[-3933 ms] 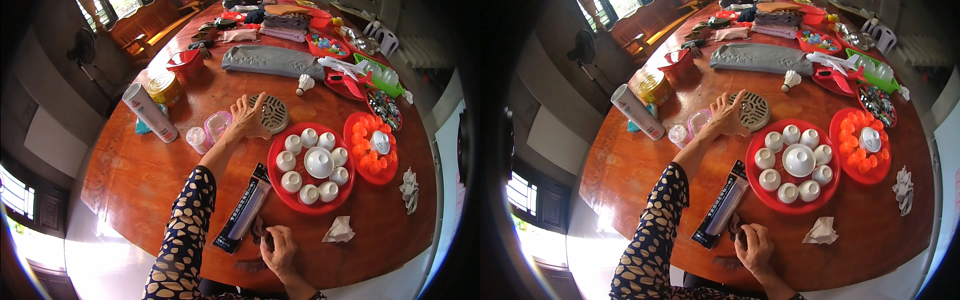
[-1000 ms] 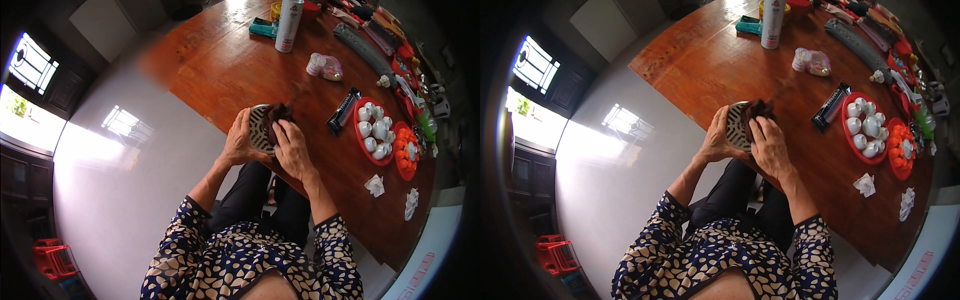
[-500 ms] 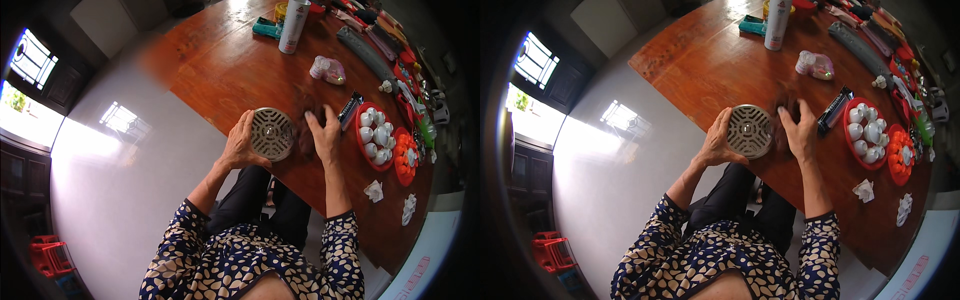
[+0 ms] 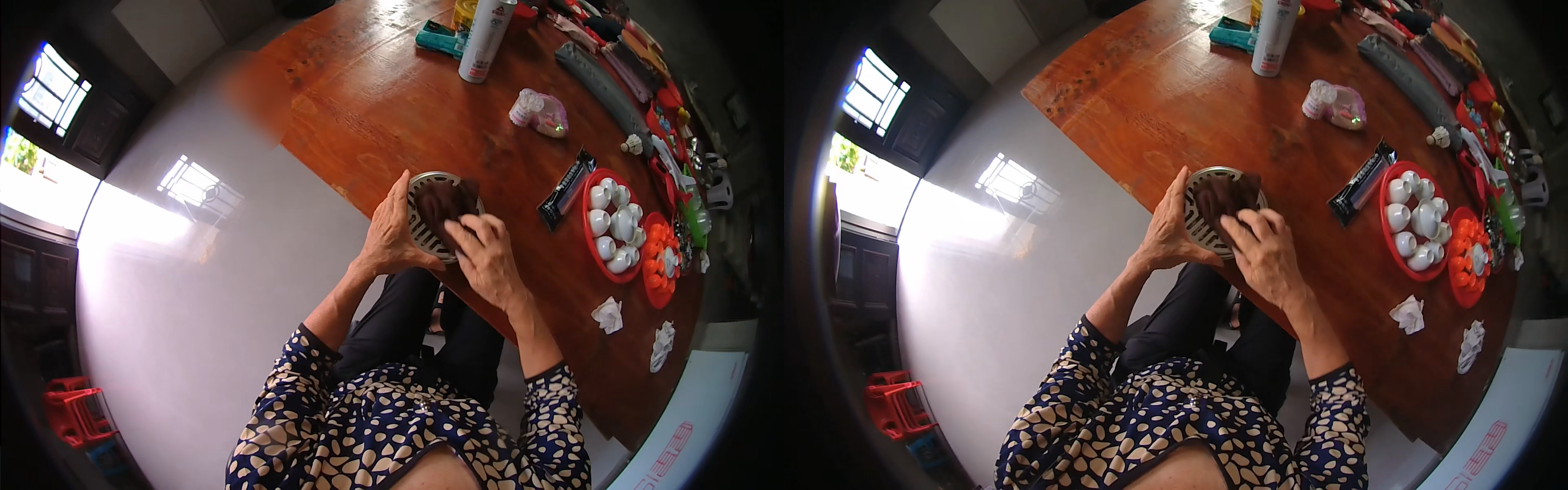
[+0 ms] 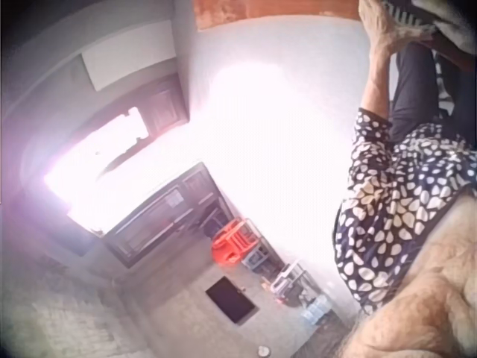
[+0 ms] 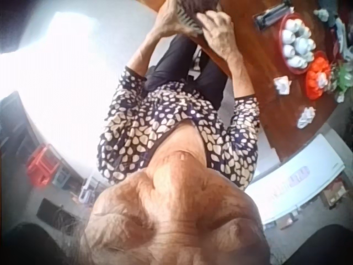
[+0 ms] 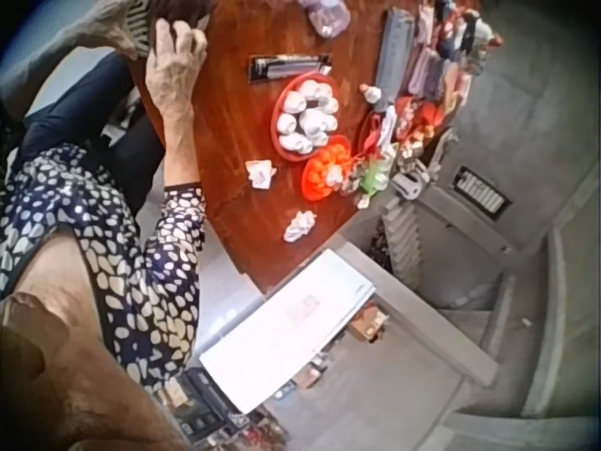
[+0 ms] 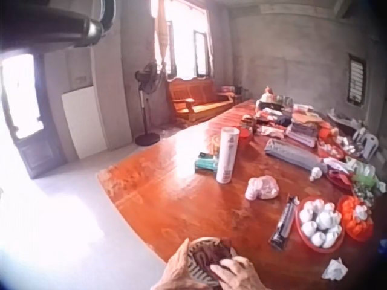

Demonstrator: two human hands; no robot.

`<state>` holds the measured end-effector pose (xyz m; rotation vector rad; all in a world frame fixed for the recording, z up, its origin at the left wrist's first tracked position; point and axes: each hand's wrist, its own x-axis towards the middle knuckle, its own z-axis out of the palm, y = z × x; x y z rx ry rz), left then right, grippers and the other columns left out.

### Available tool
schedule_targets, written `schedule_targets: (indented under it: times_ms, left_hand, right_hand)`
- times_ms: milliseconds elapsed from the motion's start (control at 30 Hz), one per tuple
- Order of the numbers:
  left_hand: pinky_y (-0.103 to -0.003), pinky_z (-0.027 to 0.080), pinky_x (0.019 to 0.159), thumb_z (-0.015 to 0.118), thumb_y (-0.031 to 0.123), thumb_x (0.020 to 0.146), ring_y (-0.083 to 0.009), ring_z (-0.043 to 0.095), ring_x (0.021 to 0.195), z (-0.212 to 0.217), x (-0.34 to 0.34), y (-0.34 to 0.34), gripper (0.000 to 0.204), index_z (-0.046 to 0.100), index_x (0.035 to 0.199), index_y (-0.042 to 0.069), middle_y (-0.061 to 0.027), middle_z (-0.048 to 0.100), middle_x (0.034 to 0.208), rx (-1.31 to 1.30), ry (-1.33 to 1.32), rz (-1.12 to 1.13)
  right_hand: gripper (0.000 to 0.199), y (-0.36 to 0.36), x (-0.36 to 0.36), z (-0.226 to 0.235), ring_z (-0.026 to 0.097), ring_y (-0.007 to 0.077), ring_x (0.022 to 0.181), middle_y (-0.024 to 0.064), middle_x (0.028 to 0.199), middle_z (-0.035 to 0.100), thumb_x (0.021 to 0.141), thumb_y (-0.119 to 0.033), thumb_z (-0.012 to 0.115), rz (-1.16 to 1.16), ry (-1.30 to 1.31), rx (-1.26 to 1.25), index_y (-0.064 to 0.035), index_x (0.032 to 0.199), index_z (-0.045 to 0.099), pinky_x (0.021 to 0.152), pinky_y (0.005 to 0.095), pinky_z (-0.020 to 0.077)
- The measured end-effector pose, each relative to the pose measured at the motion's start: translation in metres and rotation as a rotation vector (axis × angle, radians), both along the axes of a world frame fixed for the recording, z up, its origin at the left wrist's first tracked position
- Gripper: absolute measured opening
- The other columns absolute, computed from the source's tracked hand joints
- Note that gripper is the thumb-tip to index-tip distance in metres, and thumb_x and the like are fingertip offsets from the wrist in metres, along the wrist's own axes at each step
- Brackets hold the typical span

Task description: The person wipes several small household items on a wooden table using a white cloth. They clean a metal strainer, a small plastic container, a cylindrical canister, a rectangular box, and a yellow-lidded container, handling each item one at a time and wiping all visible surfaces.

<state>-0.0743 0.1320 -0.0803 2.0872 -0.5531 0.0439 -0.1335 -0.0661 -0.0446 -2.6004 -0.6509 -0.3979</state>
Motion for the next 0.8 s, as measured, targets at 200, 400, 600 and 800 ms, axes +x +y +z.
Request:
schedule_targets:
  times_ms: [200,400,600,800]
  left_hand:
    - [-0.043,0.027,0.111,0.093,0.040,0.035,-0.0391,0.029,0.134,-0.005,0.002,0.003,0.150,0.002,0.146,-0.002,-0.0263,0.028,0.144,-0.130,0.053,-0.034]
    - [-0.043,0.025,0.112,0.093,0.046,0.037,-0.0374,0.026,0.136,-0.010,0.002,0.004,0.155,-0.006,0.147,0.003,-0.0255,0.024,0.146,-0.122,0.046,-0.060]
    - [-0.043,0.025,0.113,0.095,0.042,0.036,-0.0360,0.023,0.138,-0.011,0.003,0.005,0.157,-0.010,0.146,0.002,-0.0252,0.021,0.148,-0.193,0.125,-0.099]
    - [-0.042,0.025,0.113,0.095,0.037,0.038,-0.0350,0.023,0.139,-0.013,0.001,0.004,0.156,-0.012,0.146,0.003,-0.0240,0.019,0.149,-0.247,0.065,-0.081]
  right_hand:
    - [0.048,0.001,0.002,-0.016,0.051,0.0270,0.092,0.0066,0.103,0.052,0.062,0.008,0.073,-0.131,-0.143,0.130,-0.0047,0.107,0.062,0.079,0.0363,0.0481]
    - [0.040,0.010,0.057,-0.013,0.050,0.0281,0.091,0.0067,0.100,0.051,0.065,0.008,0.068,-0.231,-0.118,0.097,-0.0086,0.101,0.063,0.081,0.0372,0.0459]
    - [0.031,0.042,0.087,-0.006,0.043,0.0301,0.110,0.0081,0.113,0.046,0.073,-0.012,0.063,0.057,0.061,0.062,-0.0117,0.103,0.060,0.090,0.0457,0.0388]
    - [0.025,0.041,0.093,-0.005,0.041,0.0286,0.114,0.0052,0.119,0.047,0.077,-0.017,0.064,0.188,0.099,-0.020,-0.0126,0.101,0.060,0.092,0.0460,0.0372]
